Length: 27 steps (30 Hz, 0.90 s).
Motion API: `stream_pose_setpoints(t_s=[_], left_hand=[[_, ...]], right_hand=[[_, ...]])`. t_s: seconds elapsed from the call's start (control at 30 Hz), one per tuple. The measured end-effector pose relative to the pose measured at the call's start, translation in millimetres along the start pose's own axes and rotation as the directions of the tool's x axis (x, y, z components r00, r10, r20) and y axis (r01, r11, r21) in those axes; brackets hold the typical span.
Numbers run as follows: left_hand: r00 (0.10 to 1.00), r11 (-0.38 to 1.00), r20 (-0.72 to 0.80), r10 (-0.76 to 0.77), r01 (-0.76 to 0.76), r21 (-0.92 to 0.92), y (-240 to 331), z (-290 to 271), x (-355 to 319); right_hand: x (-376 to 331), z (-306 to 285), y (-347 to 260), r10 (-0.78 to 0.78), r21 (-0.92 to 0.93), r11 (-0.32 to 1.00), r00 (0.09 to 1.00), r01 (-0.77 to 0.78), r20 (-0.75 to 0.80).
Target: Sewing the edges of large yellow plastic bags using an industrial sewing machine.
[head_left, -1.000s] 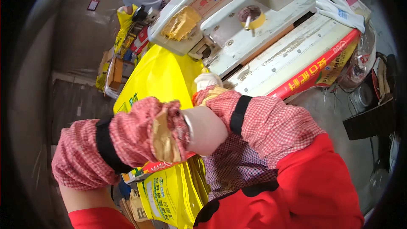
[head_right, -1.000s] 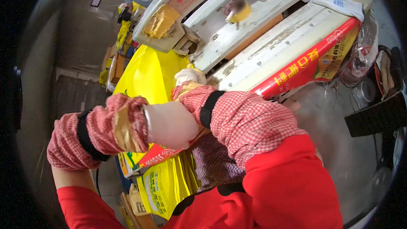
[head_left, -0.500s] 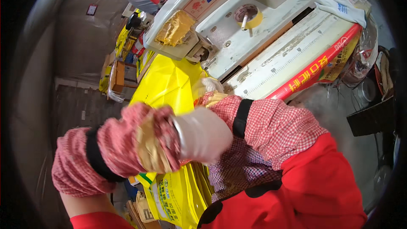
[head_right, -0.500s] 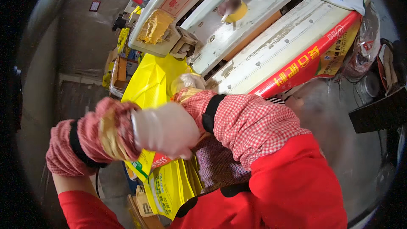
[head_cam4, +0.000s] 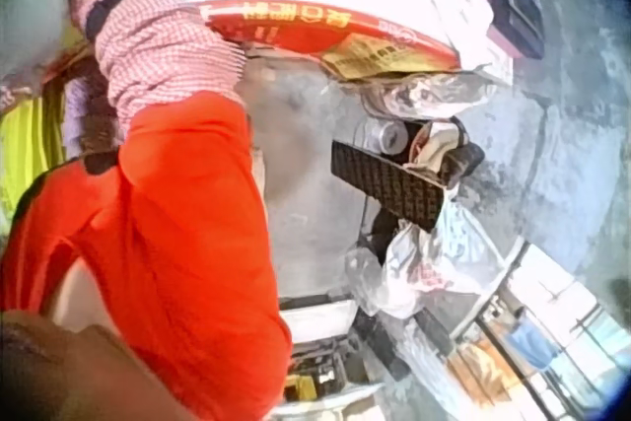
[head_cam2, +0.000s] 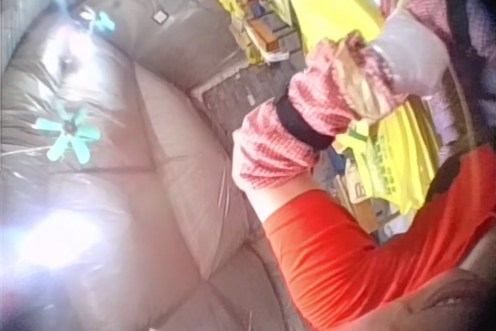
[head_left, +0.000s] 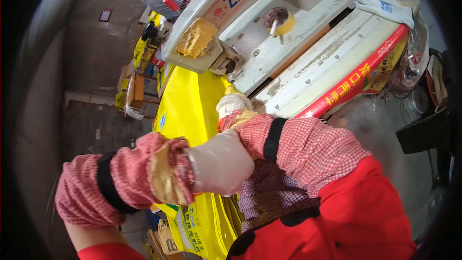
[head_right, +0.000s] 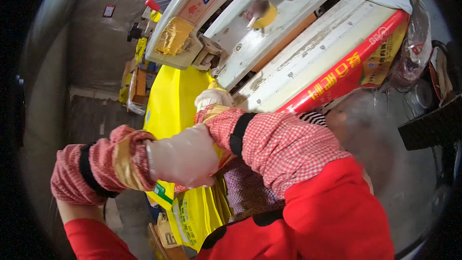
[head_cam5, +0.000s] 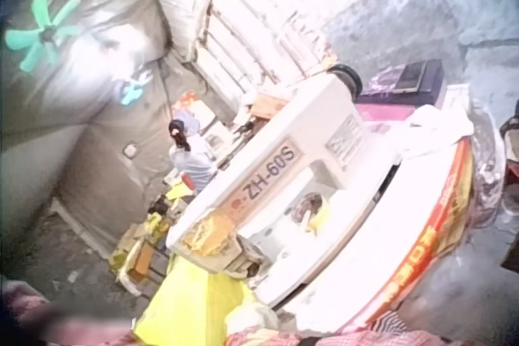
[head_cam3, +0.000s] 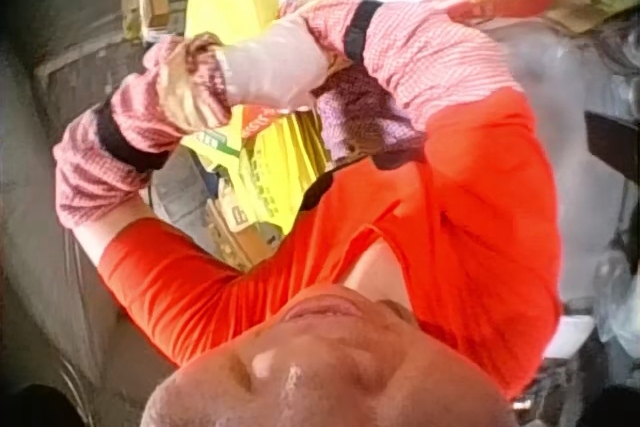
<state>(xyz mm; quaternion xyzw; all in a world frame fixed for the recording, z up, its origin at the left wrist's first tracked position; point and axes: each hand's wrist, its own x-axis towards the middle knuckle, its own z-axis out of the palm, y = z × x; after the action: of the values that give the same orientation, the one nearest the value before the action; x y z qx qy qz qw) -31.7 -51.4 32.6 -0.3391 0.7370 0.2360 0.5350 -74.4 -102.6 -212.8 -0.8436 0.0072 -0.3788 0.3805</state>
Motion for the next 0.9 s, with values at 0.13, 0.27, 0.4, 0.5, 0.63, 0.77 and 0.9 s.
stream_pose_setpoints(t_s=[0.13,0.27,0.4,0.5,0.63,0.77,0.9], left_hand=[[0.991,0.995,-0.120,0.061,-0.070,-0.070,-9,6,-14],[0.998,0.979,-0.056,0.021,-0.032,-0.202,1,1,-1],[0.977,0.980,-0.210,-0.037,-0.006,-0.200,3,8,2],[0.964,0.989,-0.263,0.028,-0.065,-0.132,-15,-5,2],[0.896,0.996,-0.443,0.030,0.011,0.089,-84,10,-25],[0.975,0.862,-0.191,0.110,0.002,0.507,-102,-4,-22],[0.770,0.976,-0.600,0.217,-0.176,0.126,-41,48,-5]], right_hand=[[14,16,-5,0.001,0.048,0.999,0.968,0.012,-0.252],[41,32,-6,0.004,0.095,0.994,0.877,0.047,-0.480],[73,53,-7,0.025,0.144,0.985,0.745,0.096,-0.666],[126,59,-2,0.050,0.139,0.985,0.599,0.104,-0.799],[84,83,1,0.084,0.181,0.970,0.474,0.164,-0.877],[107,95,15,0.042,0.102,0.992,0.571,0.073,-0.820],[88,129,17,0.024,0.036,0.999,0.688,0.003,-0.725]])
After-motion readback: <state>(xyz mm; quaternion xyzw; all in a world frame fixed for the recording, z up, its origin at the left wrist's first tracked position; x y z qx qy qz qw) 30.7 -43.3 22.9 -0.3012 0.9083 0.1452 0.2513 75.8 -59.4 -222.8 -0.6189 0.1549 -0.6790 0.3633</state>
